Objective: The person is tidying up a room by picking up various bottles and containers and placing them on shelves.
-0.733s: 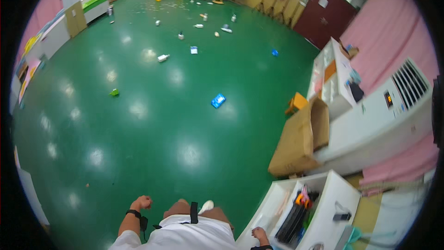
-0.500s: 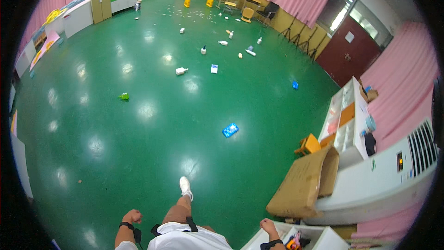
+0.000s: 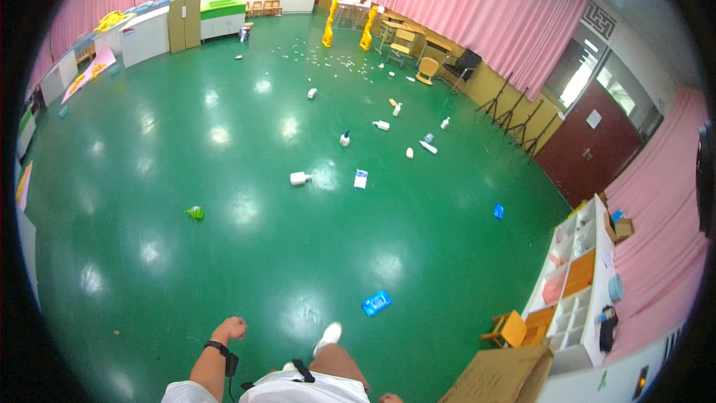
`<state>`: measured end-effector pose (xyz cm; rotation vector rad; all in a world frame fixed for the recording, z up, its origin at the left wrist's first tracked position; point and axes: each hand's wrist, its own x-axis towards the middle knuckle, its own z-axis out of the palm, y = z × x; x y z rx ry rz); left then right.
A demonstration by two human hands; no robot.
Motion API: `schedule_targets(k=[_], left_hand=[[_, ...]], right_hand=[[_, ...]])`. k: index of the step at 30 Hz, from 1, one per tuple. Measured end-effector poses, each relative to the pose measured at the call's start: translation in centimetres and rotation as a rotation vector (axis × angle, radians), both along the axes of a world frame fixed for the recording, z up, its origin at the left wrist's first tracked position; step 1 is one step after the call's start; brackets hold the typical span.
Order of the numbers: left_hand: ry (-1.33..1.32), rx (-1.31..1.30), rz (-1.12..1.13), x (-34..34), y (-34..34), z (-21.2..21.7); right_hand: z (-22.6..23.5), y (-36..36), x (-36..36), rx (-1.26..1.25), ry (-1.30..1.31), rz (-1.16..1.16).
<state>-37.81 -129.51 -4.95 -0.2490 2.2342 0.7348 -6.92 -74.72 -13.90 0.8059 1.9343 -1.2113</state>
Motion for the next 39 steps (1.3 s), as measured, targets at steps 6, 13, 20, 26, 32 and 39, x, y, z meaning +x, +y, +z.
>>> schedule_targets(k=[6,13,20,26,32,39], left_hand=[[0.015,0.001,0.068,-16.5,6.0,-0.8],[-0.107,0.116,0.278,-29.2,10.1,1.1],[-0.091,0.162,0.054,-37.5,8.4,-12.7],[-0.408,0.280,0.545,-58.1,11.3,-6.9],[-0.079,0.093,0.281,-80.5,8.5,-6.7],[-0.033,0.069,0.424,-106.3,8.9,-5.8]], right_hand=[[-2.6,7.2,-18.1,-0.031,-0.149,0.076],[-3.6,20.6,-46.6,0.208,0.037,0.358],[7.6,16.6,-82.2,0.313,0.264,0.329],[5.8,13.7,-98.4,0.204,0.133,0.613],[1.9,12.7,-109.0,0.095,-0.017,0.432],[-4.4,12.7,-128.3,-0.052,-0.298,0.463]])
